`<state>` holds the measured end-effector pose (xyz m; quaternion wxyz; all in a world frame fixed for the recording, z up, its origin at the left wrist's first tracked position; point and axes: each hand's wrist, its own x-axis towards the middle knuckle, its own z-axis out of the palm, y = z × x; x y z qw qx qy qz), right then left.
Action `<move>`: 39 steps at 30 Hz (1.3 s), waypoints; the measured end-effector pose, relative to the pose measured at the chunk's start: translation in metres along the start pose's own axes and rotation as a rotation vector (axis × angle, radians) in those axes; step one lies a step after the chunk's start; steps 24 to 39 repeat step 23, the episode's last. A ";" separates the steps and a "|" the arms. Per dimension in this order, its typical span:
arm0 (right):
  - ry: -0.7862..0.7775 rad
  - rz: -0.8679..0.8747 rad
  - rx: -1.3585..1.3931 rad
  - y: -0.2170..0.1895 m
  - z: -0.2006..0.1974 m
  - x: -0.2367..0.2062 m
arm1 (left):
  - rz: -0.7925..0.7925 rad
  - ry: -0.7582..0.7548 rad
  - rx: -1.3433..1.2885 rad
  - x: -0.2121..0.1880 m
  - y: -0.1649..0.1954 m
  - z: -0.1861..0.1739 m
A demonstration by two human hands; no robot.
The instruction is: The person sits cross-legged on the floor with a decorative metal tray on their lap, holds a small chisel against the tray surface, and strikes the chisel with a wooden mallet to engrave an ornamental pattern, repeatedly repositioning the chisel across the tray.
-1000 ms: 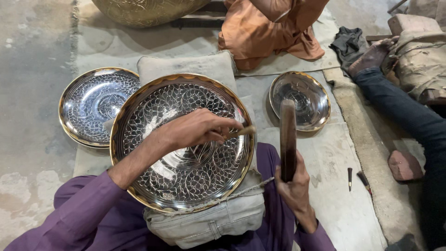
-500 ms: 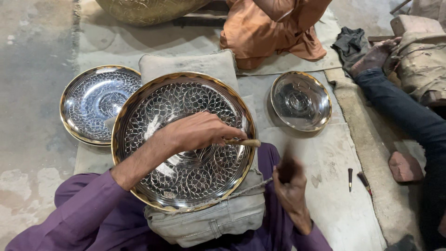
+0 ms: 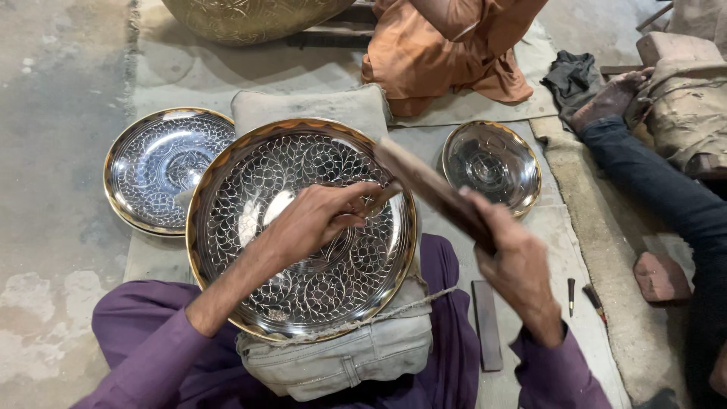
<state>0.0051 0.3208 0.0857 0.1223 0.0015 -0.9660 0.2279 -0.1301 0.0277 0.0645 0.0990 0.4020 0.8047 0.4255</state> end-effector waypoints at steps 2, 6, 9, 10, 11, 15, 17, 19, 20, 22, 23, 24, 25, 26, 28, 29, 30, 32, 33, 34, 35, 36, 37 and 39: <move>0.154 -0.084 -0.039 -0.019 -0.010 0.012 | 0.023 0.054 -0.047 -0.004 0.001 0.002; -0.021 -0.197 -0.106 -0.048 -0.033 0.037 | 0.031 0.141 -0.072 -0.010 -0.001 0.007; -0.222 0.104 -0.299 -0.060 -0.043 0.043 | -0.035 0.150 -0.076 -0.011 -0.002 0.009; -0.061 -0.088 -0.077 -0.062 -0.041 0.045 | -0.075 0.147 -0.091 -0.011 -0.003 0.010; 0.100 -0.277 0.146 -0.063 -0.040 0.046 | -0.073 0.161 -0.095 -0.012 -0.005 0.009; -0.083 -0.078 -0.299 -0.055 -0.044 0.042 | -0.074 0.174 -0.087 -0.013 -0.009 0.009; 0.143 -0.275 0.059 -0.050 -0.039 0.038 | -0.075 0.157 -0.087 -0.013 -0.009 0.009; -0.083 -0.069 -0.291 -0.038 -0.040 0.029 | -0.073 0.137 -0.102 -0.010 -0.011 0.008; -0.193 0.041 -0.464 -0.032 -0.039 0.023 | -0.034 0.132 -0.123 -0.011 -0.012 0.006; -0.061 0.018 -0.260 -0.018 -0.028 0.012 | 0.051 0.115 -0.165 -0.009 -0.012 0.003; 0.006 0.008 -0.161 -0.011 -0.021 0.007 | 0.048 0.079 -0.139 -0.006 -0.012 0.002; 0.006 0.008 -0.161 -0.011 -0.021 0.007 | 0.048 0.079 -0.139 -0.006 -0.012 0.002; 0.006 0.008 -0.161 -0.011 -0.021 0.007 | 0.048 0.079 -0.139 -0.006 -0.012 0.002; 0.006 0.008 -0.161 -0.011 -0.021 0.007 | 0.048 0.079 -0.139 -0.006 -0.012 0.002; 0.006 0.008 -0.161 -0.011 -0.021 0.007 | 0.048 0.079 -0.139 -0.006 -0.012 0.002; 0.006 0.008 -0.161 -0.011 -0.021 0.007 | 0.048 0.079 -0.139 -0.006 -0.012 0.002; 0.006 0.008 -0.161 -0.011 -0.021 0.007 | 0.048 0.079 -0.139 -0.006 -0.012 0.002; 0.006 0.008 -0.161 -0.011 -0.021 0.007 | 0.048 0.079 -0.139 -0.006 -0.012 0.002; 0.006 0.008 -0.161 -0.011 -0.021 0.007 | 0.048 0.079 -0.139 -0.006 -0.012 0.002; 0.006 0.008 -0.161 -0.011 -0.021 0.007 | 0.048 0.079 -0.139 -0.006 -0.012 0.002; 0.006 0.008 -0.161 -0.011 -0.021 0.007 | 0.048 0.079 -0.139 -0.006 -0.012 0.002; 0.006 0.008 -0.161 -0.011 -0.021 0.007 | 0.048 0.079 -0.139 -0.006 -0.012 0.002; 0.006 0.008 -0.161 -0.011 -0.021 0.007 | 0.048 0.079 -0.139 -0.006 -0.012 0.002; 0.006 0.008 -0.161 -0.011 -0.021 0.007 | 0.048 0.079 -0.139 -0.006 -0.012 0.002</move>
